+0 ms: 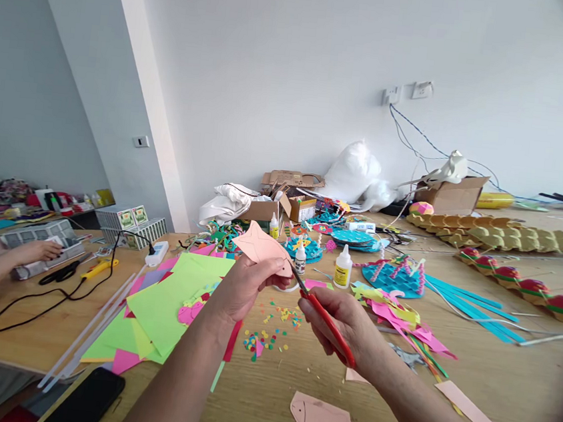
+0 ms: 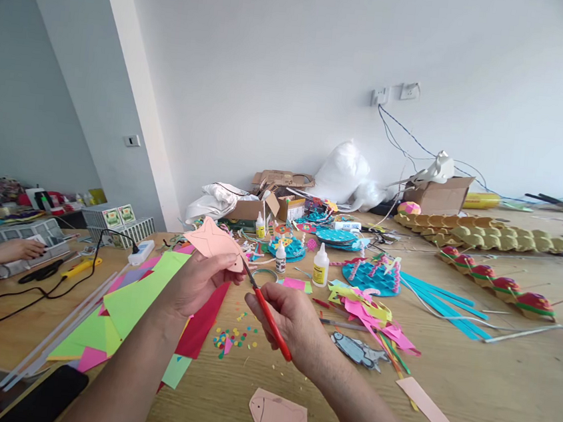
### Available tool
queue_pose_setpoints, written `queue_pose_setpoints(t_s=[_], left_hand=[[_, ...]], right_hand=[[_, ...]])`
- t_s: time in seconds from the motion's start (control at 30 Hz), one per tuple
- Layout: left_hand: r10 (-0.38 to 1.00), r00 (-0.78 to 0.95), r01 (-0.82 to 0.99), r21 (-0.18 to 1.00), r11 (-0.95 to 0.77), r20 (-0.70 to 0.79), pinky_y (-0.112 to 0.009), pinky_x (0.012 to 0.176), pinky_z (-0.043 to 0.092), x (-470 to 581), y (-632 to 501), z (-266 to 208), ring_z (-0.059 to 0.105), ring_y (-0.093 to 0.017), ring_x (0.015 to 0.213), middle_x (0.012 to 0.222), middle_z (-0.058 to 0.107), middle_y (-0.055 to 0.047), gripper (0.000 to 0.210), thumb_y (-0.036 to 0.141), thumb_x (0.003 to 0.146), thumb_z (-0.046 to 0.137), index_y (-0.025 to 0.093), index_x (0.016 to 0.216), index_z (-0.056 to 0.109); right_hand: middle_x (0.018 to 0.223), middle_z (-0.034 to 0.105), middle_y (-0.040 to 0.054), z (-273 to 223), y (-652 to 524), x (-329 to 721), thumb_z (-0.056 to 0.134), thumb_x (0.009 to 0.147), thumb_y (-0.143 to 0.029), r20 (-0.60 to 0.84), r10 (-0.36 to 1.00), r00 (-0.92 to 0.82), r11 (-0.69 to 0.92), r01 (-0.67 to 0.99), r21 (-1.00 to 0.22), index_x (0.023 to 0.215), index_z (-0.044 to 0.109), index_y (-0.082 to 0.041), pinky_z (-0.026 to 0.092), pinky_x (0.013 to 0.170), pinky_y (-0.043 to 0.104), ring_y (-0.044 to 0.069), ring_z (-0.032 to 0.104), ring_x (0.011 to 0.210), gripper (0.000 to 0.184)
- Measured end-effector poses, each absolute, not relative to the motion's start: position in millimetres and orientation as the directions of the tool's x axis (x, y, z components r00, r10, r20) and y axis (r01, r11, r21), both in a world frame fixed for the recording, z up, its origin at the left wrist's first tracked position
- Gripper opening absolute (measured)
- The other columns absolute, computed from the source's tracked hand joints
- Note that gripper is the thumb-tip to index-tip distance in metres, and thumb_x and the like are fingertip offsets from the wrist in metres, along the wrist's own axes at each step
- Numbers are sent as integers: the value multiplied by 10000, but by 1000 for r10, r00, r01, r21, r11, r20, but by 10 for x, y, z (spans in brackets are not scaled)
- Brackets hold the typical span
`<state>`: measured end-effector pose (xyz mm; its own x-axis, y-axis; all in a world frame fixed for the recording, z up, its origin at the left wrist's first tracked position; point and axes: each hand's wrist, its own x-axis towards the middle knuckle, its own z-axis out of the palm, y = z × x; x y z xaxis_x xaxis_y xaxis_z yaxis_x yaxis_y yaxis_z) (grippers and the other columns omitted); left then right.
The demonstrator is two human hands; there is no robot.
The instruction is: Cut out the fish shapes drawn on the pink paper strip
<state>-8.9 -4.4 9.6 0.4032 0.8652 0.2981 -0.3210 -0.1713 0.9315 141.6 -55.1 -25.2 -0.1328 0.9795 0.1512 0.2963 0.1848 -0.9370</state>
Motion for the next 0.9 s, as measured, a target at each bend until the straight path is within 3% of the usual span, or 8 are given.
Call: queue_pose_setpoints(t_s=[0.63,0.9], left_hand=[[818,469,-307,930,-203,333,-235,571,435,-87,-51,83,526,-108,610,651,573,-10,119,212,714,597,126,635,616],[851,401,-310,924,-222,339,-221,545,425,-81,-52,99,510,-96,583,645,574,6,128,259,734,625,140,696,595]], right_hand=[[329,375,-89,-180,-590,1403,516,725,-546,152,979,-136,186,289,-939,529,376,-218,263,341,179,56,333,292,406],[330,370,-92,-242,-560,1417,490,754,-511,170,977,-128,201,294,-934,551,389,-216,246,336,176,59,325,293,372]])
